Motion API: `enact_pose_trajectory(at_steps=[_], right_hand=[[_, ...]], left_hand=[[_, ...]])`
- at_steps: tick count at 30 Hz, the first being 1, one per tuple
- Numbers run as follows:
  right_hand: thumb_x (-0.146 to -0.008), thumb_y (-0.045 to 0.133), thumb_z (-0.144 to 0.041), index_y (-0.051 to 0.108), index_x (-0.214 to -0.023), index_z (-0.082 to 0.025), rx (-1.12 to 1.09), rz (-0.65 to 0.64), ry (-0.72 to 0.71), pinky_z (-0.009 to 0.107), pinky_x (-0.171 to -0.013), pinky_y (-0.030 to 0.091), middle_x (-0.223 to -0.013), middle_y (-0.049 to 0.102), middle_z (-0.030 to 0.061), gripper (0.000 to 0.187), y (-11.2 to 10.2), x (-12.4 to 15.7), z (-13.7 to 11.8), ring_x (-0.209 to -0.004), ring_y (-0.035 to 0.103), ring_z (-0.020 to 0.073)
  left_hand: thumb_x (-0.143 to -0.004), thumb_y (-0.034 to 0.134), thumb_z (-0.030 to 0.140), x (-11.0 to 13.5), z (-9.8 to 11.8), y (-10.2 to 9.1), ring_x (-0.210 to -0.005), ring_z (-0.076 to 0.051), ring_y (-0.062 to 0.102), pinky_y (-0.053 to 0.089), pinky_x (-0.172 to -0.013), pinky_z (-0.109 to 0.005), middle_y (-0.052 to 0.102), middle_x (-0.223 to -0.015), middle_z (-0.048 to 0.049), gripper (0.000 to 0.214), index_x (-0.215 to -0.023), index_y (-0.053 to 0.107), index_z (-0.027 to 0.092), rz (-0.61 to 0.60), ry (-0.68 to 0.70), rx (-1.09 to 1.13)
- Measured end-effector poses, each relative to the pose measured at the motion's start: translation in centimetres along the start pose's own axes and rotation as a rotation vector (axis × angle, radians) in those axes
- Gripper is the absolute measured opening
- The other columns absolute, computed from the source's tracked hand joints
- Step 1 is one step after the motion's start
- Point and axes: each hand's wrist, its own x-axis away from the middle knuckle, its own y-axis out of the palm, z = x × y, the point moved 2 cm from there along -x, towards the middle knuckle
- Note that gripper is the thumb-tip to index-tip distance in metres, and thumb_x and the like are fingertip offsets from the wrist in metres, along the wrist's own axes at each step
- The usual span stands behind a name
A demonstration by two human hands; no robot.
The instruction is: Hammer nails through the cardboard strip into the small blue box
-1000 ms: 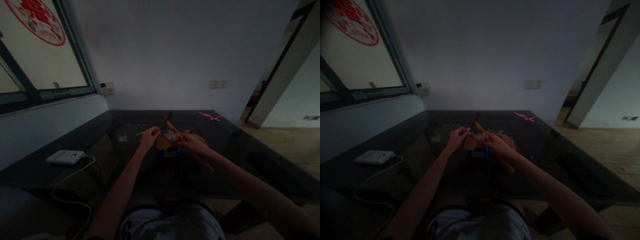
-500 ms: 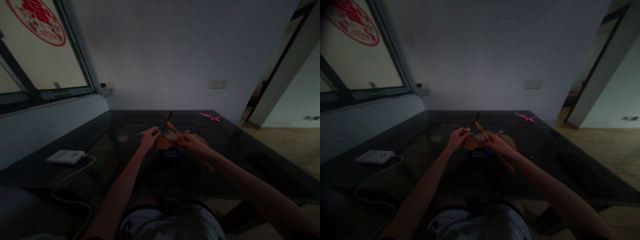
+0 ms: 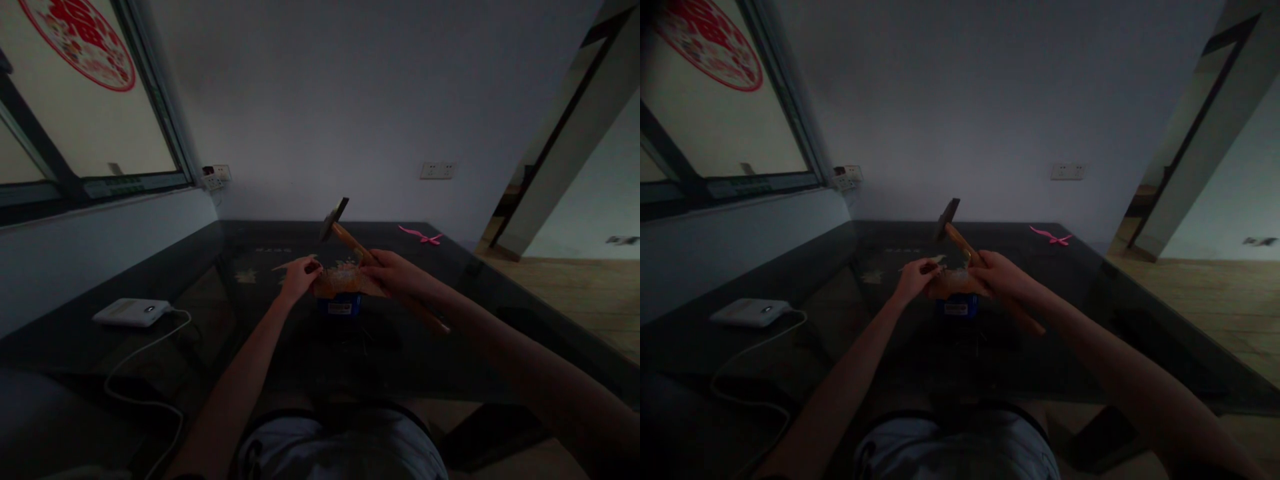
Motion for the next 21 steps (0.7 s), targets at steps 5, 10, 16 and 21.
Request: enact_pose_trajectory(at_steps=[5,10,16,21], right_hand=[[-0.081,0.05,-0.025,0.046,-0.079,-0.019,0.137,-0.089,0.05,0.02,-0.033,0.033,-0.056,0.045,-0.0044,0.008,-0.2,0.6,-1.9,-0.037,0.041,0.0065],[-0.081,0.049,-0.021,0.048,-0.079,-0.017,0.254,-0.199,0.089,0.021,-0.035,0.037,-0.058,0.048,-0.0034,0.005,-0.2,0.8,-2.6,-0.04,0.045,0.0078],[-0.081,0.049,-0.018,0.048,-0.077,-0.016,0.302,-0.117,0.057,0.019,-0.036,0.036,-0.059,0.047,-0.0032,0.004,-0.2,0.3,-2.6,-0.042,0.045,0.0066],[-0.081,0.049,-0.018,0.051,-0.081,-0.015,0.27,-0.202,0.086,0.02,-0.035,0.037,-0.059,0.049,-0.0023,0.003,0.2,0.1,-2.0,-0.04,0.046,0.0074]], left_hand=[[-0.075,0.063,0.027,0.0,-0.3,0.0,-0.075,-0.018,0.065,0.051,-0.072,-0.029,0.07,-0.079,-0.0058,0.012,-0.078,0.066,0.016,0.0,-0.021,0.002],[-0.076,0.062,0.024,0.0,0.1,0.0,-0.075,-0.018,0.065,0.05,-0.071,-0.028,0.07,-0.079,-0.0058,0.01,-0.077,0.067,0.015,-0.01,-0.02,-0.053],[-0.076,0.062,0.022,0.1,0.1,0.1,-0.071,-0.017,0.064,0.049,-0.068,-0.026,0.07,-0.078,-0.0053,0.009,-0.078,0.067,0.015,0.005,-0.04,-0.028],[-0.075,0.063,0.025,0.0,-0.4,0.1,-0.072,-0.018,0.064,0.048,-0.065,-0.027,0.07,-0.076,-0.006,0.013,-0.079,0.067,0.014,-0.007,-0.031,-0.071]])
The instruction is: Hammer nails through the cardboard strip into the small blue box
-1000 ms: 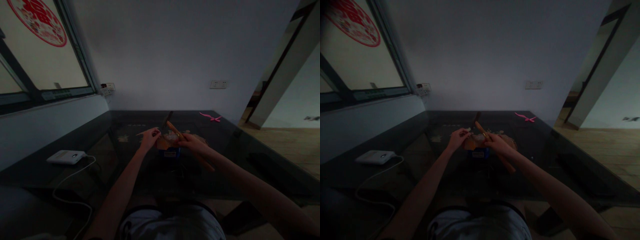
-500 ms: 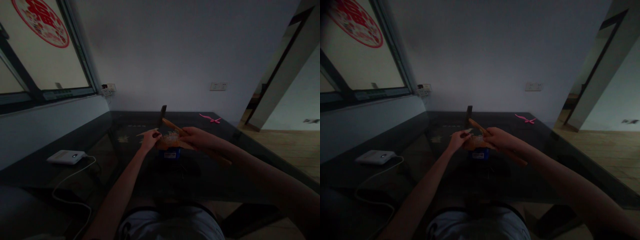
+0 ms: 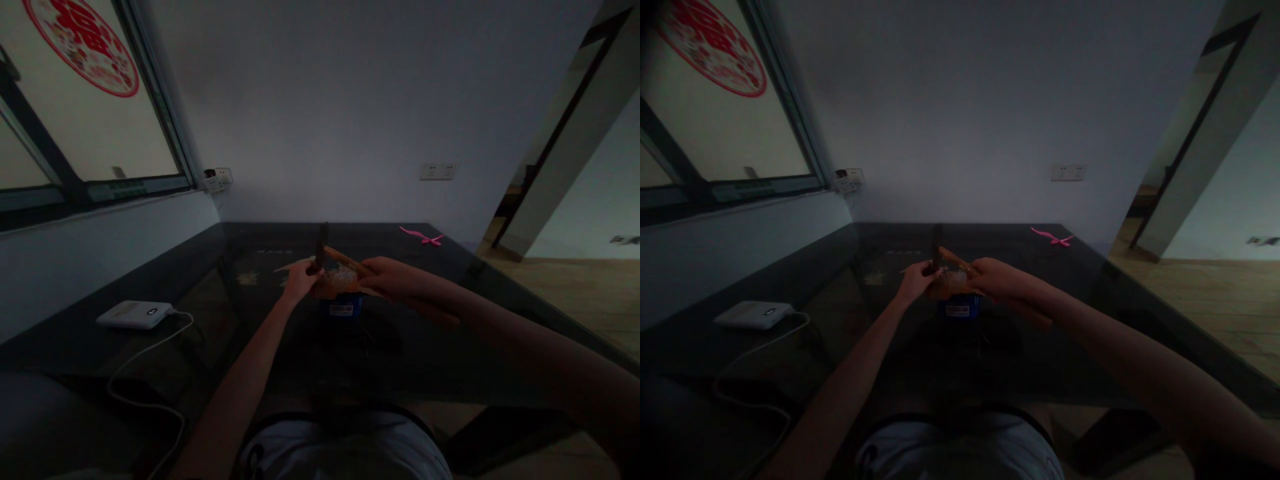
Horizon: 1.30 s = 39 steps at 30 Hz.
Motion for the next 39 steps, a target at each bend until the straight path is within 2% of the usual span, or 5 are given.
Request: enact_pose_trajectory(at_steps=[4,8,14,21,39], right_hand=[[-0.081,0.049,-0.018,0.052,-0.085,-0.014,0.011,0.059,-0.018,0.019,-0.034,0.036,-0.059,0.048,-0.0028,0.006,-0.3,0.2,0.0,-0.04,0.045,0.0066],[-0.081,0.047,-0.016,0.054,-0.091,-0.013,0.0,0.01,-0.004,0.019,-0.035,0.037,-0.062,0.051,-0.0016,0.012,-0.2,0.3,-0.3,-0.041,0.046,0.0066],[-0.081,0.049,-0.018,0.052,-0.083,-0.013,0.018,0.045,0.001,0.019,-0.034,0.036,-0.059,0.048,-0.0021,0.006,-0.5,0.5,-0.4,-0.039,0.045,0.0067],[-0.079,0.049,-0.017,0.054,-0.089,-0.015,0.018,0.006,0.014,0.019,-0.037,0.038,-0.061,0.051,-0.0027,0.012,0.0,0.4,0.0,-0.041,0.047,0.007],[-0.08,0.048,-0.016,0.052,-0.081,-0.015,-0.032,0.027,-0.007,0.018,-0.034,0.035,-0.057,0.048,-0.0031,0.004,-0.3,0.6,-0.2,-0.038,0.044,0.0057]], left_hand=[[-0.075,0.063,0.025,0.0,0.0,0.0,-0.071,-0.018,0.064,0.048,-0.066,-0.027,0.069,-0.076,-0.0065,0.012,-0.076,0.066,0.013,0.001,0.002,0.025],[-0.075,0.063,0.023,0.0,0.3,-0.1,-0.071,-0.017,0.064,0.049,-0.066,-0.027,0.07,-0.076,-0.0062,0.011,-0.075,0.066,0.013,0.0,0.008,0.03],[-0.074,0.063,0.02,0.0,0.3,0.1,-0.074,-0.018,0.065,0.05,-0.068,-0.028,0.07,-0.077,-0.0064,0.007,-0.073,0.065,0.014,0.001,0.021,0.055],[-0.074,0.063,0.021,0.1,0.7,-0.1,-0.071,-0.018,0.065,0.048,-0.066,-0.027,0.07,-0.076,-0.0057,0.008,-0.076,0.066,0.014,-0.022,0.003,-0.023],[-0.073,0.063,0.02,0.0,0.7,0.0,-0.068,-0.016,0.063,0.048,-0.067,-0.027,0.069,-0.073,-0.0044,0.006,-0.072,0.065,0.015,-0.017,0.005,-0.001]])
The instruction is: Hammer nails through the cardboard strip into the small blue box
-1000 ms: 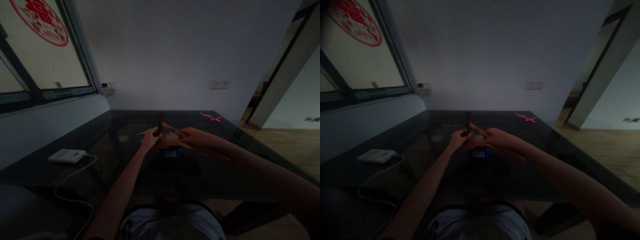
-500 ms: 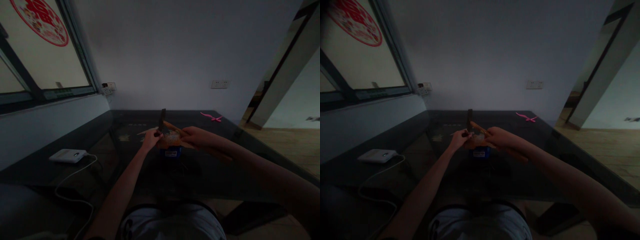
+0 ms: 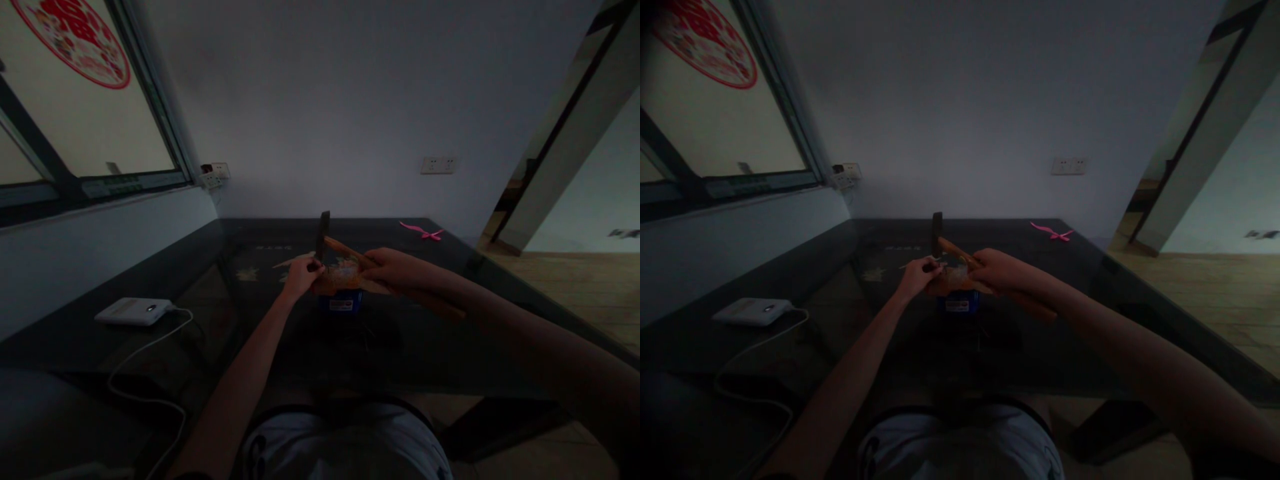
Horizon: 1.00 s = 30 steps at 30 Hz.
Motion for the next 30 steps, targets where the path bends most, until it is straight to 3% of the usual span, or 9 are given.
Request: enact_pose_trajectory(at_steps=[7,13,19,25,30], right_hand=[[-0.08,0.05,-0.018,0.053,-0.084,-0.015,0.022,-0.028,0.021,0.02,-0.035,0.038,-0.06,0.05,-0.0019,0.006,0.2,-0.2,0.5,-0.04,0.046,0.0074],[-0.081,0.048,-0.018,0.054,-0.084,-0.014,0.004,0.045,-0.001,0.019,-0.035,0.035,-0.06,0.049,-0.0027,0.008,-0.4,0.6,-0.2,-0.041,0.045,0.0067],[-0.079,0.051,-0.017,0.053,-0.082,-0.015,0.026,-0.015,0.023,0.018,-0.035,0.037,-0.059,0.05,-0.0026,0.005,0.4,-0.1,0.2,-0.039,0.045,0.0061],[-0.081,0.05,-0.018,0.051,-0.08,-0.015,0.024,0.05,0.001,0.017,-0.034,0.036,-0.061,0.05,-0.0013,0.003,-0.1,0.5,-0.3,-0.041,0.046,0.006],[-0.08,0.051,-0.02,0.049,-0.08,-0.016,0.043,-0.017,0.023,0.018,-0.035,0.039,-0.06,0.049,-0.0028,0.005,0.7,0.1,0.6,-0.039,0.046,0.006]], left_hand=[[-0.073,0.063,0.022,-0.1,-0.3,0.2,-0.07,-0.017,0.064,0.048,-0.065,-0.027,0.069,-0.074,-0.0048,0.008,-0.074,0.065,0.015,-0.007,-0.005,-0.016],[-0.075,0.063,0.024,-0.1,-0.2,0.2,-0.069,-0.016,0.063,0.048,-0.067,-0.027,0.069,-0.074,-0.004,0.01,-0.073,0.065,0.015,-0.01,0.002,-0.019],[-0.073,0.063,0.021,0.1,0.0,0.0,-0.069,-0.017,0.063,0.047,-0.064,-0.027,0.068,-0.072,-0.0052,0.007,-0.072,0.064,0.014,-0.019,-0.014,-0.004],[-0.074,0.062,0.021,-0.1,-0.1,0.2,-0.066,-0.015,0.062,0.047,-0.065,-0.026,0.068,-0.072,-0.0041,0.007,-0.071,0.064,0.015,-0.013,0.005,-0.016],[-0.073,0.064,0.022,-0.1,0.0,0.1,-0.069,-0.017,0.062,0.047,-0.065,-0.028,0.069,-0.075,-0.0052,0.007,-0.074,0.065,0.015,-0.018,0.0,-0.045]])
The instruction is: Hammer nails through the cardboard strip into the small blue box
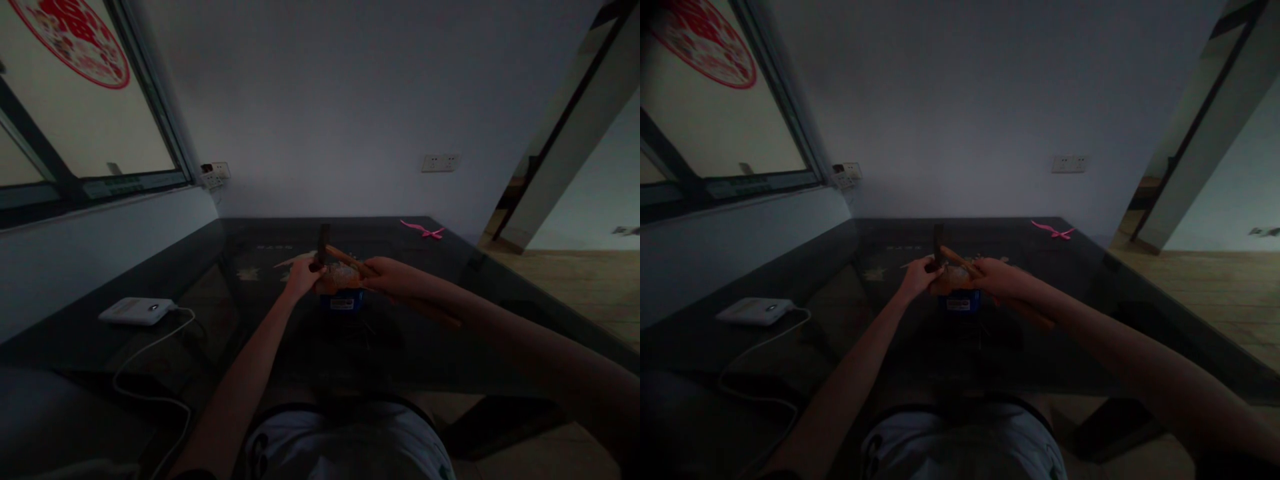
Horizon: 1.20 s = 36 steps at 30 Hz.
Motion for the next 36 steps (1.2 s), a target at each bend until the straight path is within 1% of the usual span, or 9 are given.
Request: enact_pose_trajectory(at_steps=[9,12,18,22,26,30,32,35,36], right_hand=[[-0.08,0.05,-0.017,0.051,-0.082,-0.015,-0.015,0.069,0.008,0.019,-0.034,0.037,-0.059,0.047,-0.0035,0.003,-0.9,0.9,-0.7,-0.038,0.045,0.006],[-0.08,0.049,-0.017,0.05,-0.081,-0.015,-0.026,0.082,0.014,0.02,-0.034,0.036,-0.058,0.047,-0.0041,0.002,-1.0,1.1,-0.5,-0.038,0.045,0.0069],[-0.08,0.048,-0.023,0.05,-0.089,-0.015,-0.14,0.104,0.012,0.019,-0.033,0.033,-0.057,0.045,-0.0049,0.011,-0.8,1.6,1.4,-0.037,0.042,0.0061],[-0.078,0.05,-0.025,0.05,-0.093,-0.015,-0.287,0.152,-0.012,0.019,-0.034,0.035,-0.058,0.043,-0.0056,0.018,-0.4,2.4,3.2,-0.039,0.041,0.0066],[-0.075,0.051,-0.029,0.05,-0.096,-0.015,-0.399,0.22,0.01,0.02,-0.035,0.036,-0.059,0.041,-0.0061,0.026,0.1,3.3,4.6,-0.041,0.04,0.007],[-0.073,0.055,-0.034,0.052,-0.097,-0.013,-0.473,0.281,0.054,0.019,-0.034,0.034,-0.055,0.039,-0.0072,0.032,0.4,4.4,5.4,-0.039,0.038,0.0067],[-0.072,0.056,-0.037,0.053,-0.098,-0.013,-0.499,0.299,0.062,0.02,-0.034,0.034,-0.054,0.039,-0.0073,0.036,0.5,5.0,5.9,-0.039,0.038,0.0068],[-0.073,0.057,-0.04,0.053,-0.102,-0.013,-0.543,0.312,0.068,0.02,-0.034,0.035,-0.055,0.04,-0.0074,0.04,0.9,5.9,7.0,-0.039,0.039,0.0068],[-0.073,0.058,-0.041,0.052,-0.103,-0.013,-0.558,0.318,0.072,0.02,-0.033,0.035,-0.054,0.04,-0.0075,0.041,1.1,6.2,7.4,-0.039,0.039,0.0069]], left_hand=[[-0.073,0.063,0.022,0.1,0.2,0.1,-0.067,-0.015,0.062,0.047,-0.065,-0.027,0.067,-0.072,-0.0039,0.007,-0.071,0.064,0.015,-0.005,-0.007,0.029],[-0.072,0.064,0.022,0.1,0.0,0.1,-0.068,-0.016,0.062,0.048,-0.066,-0.026,0.067,-0.072,-0.0035,0.006,-0.072,0.063,0.015,-0.004,-0.003,0.032],[-0.074,0.063,0.022,0.3,0.3,-0.1,-0.073,-0.017,0.065,0.05,-0.07,-0.028,0.069,-0.078,-0.0054,0.009,-0.079,0.066,0.015,-0.033,0.041,0.07],[-0.077,0.06,0.022,0.5,0.9,-0.6,-0.079,-0.018,0.066,0.051,-0.075,-0.029,0.071,-0.088,-0.0067,0.015,-0.089,0.069,0.016,-0.027,0.061,0.08],[-0.079,0.057,0.019,0.5,1.4,-1.1,-0.08,-0.017,0.066,0.051,-0.076,-0.029,0.071,-0.091,-0.0073,0.017,-0.09,0.068,0.015,0.014,0.043,0.047],[-0.08,0.055,0.02,0.2,1.4,-1.5,-0.078,-0.016,0.065,0.051,-0.075,-0.027,0.07,-0.091,-0.0073,0.017,-0.093,0.066,0.015,0.043,0.044,0.082],[-0.081,0.054,0.02,0.2,1.7,-1.9,-0.077,-0.015,0.064,0.05,-0.074,-0.026,0.07,-0.091,-0.0064,0.017,-0.093,0.065,0.016,0.102,0.06,0.067],[-0.082,0.051,0.02,1.2,3.6,-2.8,-0.077,-0.014,0.062,0.048,-0.073,-0.025,0.067,-0.089,-0.0059,0.017,-0.091,0.065,0.016,0.24,0.146,-0.006],[-0.083,0.05,0.021,1.9,4.5,-3.0,-0.077,-0.014,0.061,0.048,-0.074,-0.025,0.067,-0.088,-0.0057,0.017,-0.091,0.064,0.016,0.255,0.194,-0.034]])
